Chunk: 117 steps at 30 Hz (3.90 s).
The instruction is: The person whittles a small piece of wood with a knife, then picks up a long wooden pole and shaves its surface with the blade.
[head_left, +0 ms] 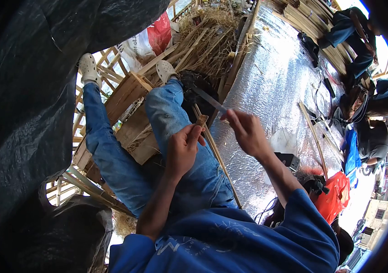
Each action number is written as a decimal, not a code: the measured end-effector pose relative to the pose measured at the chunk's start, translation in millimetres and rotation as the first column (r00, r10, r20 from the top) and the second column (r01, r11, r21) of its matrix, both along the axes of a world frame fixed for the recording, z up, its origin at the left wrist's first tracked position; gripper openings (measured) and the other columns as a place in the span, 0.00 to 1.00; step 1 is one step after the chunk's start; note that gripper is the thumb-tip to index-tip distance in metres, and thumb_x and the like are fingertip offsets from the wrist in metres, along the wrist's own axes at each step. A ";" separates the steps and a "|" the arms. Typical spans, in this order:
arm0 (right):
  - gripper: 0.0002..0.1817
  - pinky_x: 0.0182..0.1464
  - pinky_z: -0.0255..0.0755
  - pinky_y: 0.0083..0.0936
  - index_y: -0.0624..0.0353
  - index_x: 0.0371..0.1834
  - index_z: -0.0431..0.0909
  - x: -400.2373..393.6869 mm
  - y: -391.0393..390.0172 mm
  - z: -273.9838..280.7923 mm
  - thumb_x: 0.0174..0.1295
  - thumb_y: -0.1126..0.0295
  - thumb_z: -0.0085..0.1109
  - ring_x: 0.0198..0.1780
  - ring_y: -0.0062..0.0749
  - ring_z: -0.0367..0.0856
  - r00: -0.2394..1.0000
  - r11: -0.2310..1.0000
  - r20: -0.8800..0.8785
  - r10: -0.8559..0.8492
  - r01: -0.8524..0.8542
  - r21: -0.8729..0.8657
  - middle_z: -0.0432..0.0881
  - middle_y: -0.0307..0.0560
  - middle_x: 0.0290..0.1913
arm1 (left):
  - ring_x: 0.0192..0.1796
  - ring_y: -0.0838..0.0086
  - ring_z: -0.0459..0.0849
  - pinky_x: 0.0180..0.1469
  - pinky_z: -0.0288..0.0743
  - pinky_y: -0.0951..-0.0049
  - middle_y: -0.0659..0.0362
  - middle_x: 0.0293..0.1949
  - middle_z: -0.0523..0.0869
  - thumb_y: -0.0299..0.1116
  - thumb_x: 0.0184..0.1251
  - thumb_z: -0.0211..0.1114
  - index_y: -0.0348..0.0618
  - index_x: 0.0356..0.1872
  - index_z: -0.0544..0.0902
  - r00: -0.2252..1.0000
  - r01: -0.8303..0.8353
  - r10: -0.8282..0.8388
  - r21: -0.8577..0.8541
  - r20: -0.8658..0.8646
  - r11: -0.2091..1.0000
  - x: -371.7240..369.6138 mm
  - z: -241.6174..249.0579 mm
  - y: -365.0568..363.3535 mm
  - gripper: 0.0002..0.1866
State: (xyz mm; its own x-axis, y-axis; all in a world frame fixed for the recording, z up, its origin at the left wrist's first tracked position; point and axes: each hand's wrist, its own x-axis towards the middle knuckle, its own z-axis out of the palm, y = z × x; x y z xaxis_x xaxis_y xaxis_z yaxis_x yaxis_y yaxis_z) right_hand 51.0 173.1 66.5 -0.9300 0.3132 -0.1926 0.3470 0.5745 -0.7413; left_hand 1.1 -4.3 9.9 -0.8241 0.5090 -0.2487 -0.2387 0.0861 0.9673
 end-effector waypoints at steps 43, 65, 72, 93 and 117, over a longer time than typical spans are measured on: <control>0.20 0.19 0.66 0.38 0.63 0.22 0.75 -12.4 -6.5 -19.0 0.68 0.59 0.52 0.13 0.40 0.72 0.929 0.917 0.046 0.368 -0.371 0.149 0.71 0.51 0.12 | 0.17 0.86 0.68 0.21 0.60 0.82 0.64 0.17 0.76 0.47 0.76 0.49 0.38 0.40 0.83 1.000 0.011 -0.010 0.027 -0.002 1.000 -4.1 1.8 2.5 0.22; 0.11 0.26 0.74 0.44 0.58 0.29 0.77 -10.3 -8.2 -28.2 0.63 0.63 0.52 0.23 0.52 0.81 0.916 0.869 0.057 0.398 -0.396 0.298 0.78 0.55 0.18 | 0.17 0.87 0.70 0.16 0.58 0.86 0.67 0.21 0.76 0.44 0.76 0.49 0.40 0.36 0.79 0.998 -0.030 0.032 0.032 -0.052 0.999 -4.2 -8.3 -1.4 0.18; 0.22 0.27 0.70 0.49 0.57 0.44 0.69 -1.5 -21.1 10.1 0.68 0.48 0.46 0.25 0.61 0.78 0.934 0.914 0.009 0.356 -0.351 0.205 0.76 0.60 0.18 | 0.14 0.89 0.63 0.15 0.51 0.85 0.68 0.17 0.72 0.46 0.76 0.48 0.43 0.30 0.76 0.995 -0.062 0.058 0.044 0.078 0.997 -7.8 6.9 -3.6 0.20; 0.29 0.40 0.75 0.46 0.59 0.62 0.71 -12.6 -6.8 0.8 0.67 0.48 0.47 0.34 0.59 0.82 0.881 0.894 -0.151 0.448 -0.446 0.051 0.82 0.64 0.33 | 0.14 0.88 0.62 0.15 0.51 0.86 0.69 0.17 0.70 0.52 0.73 0.51 0.47 0.28 0.73 0.995 -0.063 0.057 0.072 0.083 0.995 -6.3 4.2 -1.9 0.20; 0.32 0.59 0.70 0.39 0.59 0.71 0.58 -27.7 -5.9 -12.3 0.71 0.49 0.40 0.56 0.50 0.78 0.855 0.836 -0.034 0.518 -0.514 -0.189 0.78 0.60 0.56 | 0.17 0.88 0.65 0.17 0.52 0.87 0.66 0.21 0.75 0.53 0.72 0.52 0.45 0.37 0.77 0.974 -0.125 0.111 0.062 0.196 0.990 -5.7 6.7 -5.4 0.20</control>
